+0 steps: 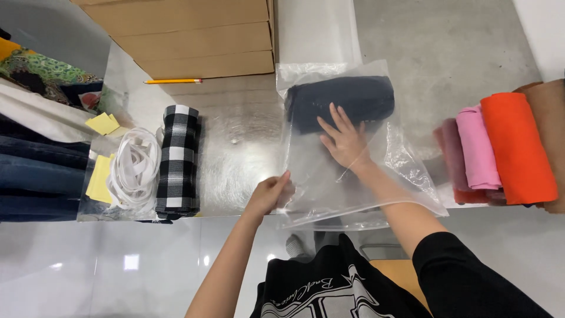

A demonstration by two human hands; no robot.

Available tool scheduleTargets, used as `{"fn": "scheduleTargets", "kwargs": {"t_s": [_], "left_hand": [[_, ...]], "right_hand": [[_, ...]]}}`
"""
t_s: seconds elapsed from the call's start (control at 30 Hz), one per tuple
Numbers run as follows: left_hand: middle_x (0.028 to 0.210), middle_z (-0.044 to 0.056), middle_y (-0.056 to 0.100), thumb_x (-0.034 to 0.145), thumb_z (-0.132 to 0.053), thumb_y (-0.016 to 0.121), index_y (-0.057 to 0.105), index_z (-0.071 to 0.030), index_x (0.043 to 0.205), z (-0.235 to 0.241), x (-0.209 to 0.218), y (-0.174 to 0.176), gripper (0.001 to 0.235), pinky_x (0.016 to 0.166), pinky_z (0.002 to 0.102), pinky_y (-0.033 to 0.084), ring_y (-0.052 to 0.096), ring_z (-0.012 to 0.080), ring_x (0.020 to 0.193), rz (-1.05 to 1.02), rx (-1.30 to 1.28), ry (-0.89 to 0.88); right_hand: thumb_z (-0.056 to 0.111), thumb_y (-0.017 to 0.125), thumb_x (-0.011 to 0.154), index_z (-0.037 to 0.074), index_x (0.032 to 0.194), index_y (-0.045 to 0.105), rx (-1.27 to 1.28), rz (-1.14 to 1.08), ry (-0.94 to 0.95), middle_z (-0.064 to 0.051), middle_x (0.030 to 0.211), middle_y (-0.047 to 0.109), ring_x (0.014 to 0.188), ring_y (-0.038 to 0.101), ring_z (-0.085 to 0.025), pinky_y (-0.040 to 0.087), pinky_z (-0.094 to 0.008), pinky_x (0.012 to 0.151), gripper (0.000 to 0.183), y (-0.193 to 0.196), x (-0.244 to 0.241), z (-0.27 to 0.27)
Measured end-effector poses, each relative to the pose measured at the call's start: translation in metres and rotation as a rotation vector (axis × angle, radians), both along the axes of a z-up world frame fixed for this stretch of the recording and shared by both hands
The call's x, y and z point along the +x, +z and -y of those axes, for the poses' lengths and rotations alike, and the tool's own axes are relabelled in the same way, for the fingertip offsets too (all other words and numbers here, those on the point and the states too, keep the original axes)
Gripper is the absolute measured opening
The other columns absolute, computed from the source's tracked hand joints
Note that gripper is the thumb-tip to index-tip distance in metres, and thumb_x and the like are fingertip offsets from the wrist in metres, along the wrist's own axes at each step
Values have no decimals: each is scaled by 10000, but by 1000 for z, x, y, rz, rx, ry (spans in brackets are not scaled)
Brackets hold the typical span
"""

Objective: The person takes a checkered skirt and a pair of navy blue shorts from a clothing rack. They fold each item neatly on a metal table and then place the navy shorts into a clear plastic bag.

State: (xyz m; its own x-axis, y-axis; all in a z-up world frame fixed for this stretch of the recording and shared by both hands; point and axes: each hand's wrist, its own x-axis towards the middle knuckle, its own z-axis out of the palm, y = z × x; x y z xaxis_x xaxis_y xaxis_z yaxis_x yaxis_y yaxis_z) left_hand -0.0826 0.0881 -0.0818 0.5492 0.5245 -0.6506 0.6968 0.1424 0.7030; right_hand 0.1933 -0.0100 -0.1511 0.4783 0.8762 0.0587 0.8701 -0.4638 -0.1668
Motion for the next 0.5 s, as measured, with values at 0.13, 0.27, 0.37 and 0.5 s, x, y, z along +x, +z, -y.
{"fn": "scheduleTargets", "kwargs": {"t_s": [0.13, 0.27, 0.37, 0.5], "left_hand": [[1186, 215, 781, 867, -876, 647, 734, -39, 1293, -7, 53, -56, 942, 988, 499, 590, 714, 418, 1208, 48, 152, 102], [706, 142, 738, 890, -636, 802, 719, -19, 967, 9, 70, -74, 627, 615, 372, 610, 738, 275, 672, 92, 167, 152], [561, 110, 661, 878, -546, 863, 684, -14, 904, 24, 48, -53, 562, 402, 279, 533, 644, 183, 424, 124, 49, 188], [550, 125, 619, 891, -502, 874, 666, 36, 929, 26, 20, -64, 578, 377, 230, 479, 593, 166, 405, 133, -71, 218]], "right_hand": [[531, 427, 1119, 491, 1612, 404, 28, -17, -18, 81, 1826, 67, 1643, 178, -216, 335, -814, 1141, 496, -32, 13, -10], [542, 367, 1121, 540, 1631, 310, -187, -111, -100, 141, 1813, -24, 1653, 68, -148, 341, -768, 1168, 513, -2, 1, -11], [541, 343, 1135, 533, 1628, 326, -158, -131, -83, 137, 1813, -15, 1652, 78, -162, 340, -772, 1165, 494, -17, -2, -11], [540, 373, 1125, 508, 1630, 353, -141, -113, -24, 121, 1817, 4, 1654, 95, -180, 351, -759, 1171, 506, -3, -16, -20]]}}
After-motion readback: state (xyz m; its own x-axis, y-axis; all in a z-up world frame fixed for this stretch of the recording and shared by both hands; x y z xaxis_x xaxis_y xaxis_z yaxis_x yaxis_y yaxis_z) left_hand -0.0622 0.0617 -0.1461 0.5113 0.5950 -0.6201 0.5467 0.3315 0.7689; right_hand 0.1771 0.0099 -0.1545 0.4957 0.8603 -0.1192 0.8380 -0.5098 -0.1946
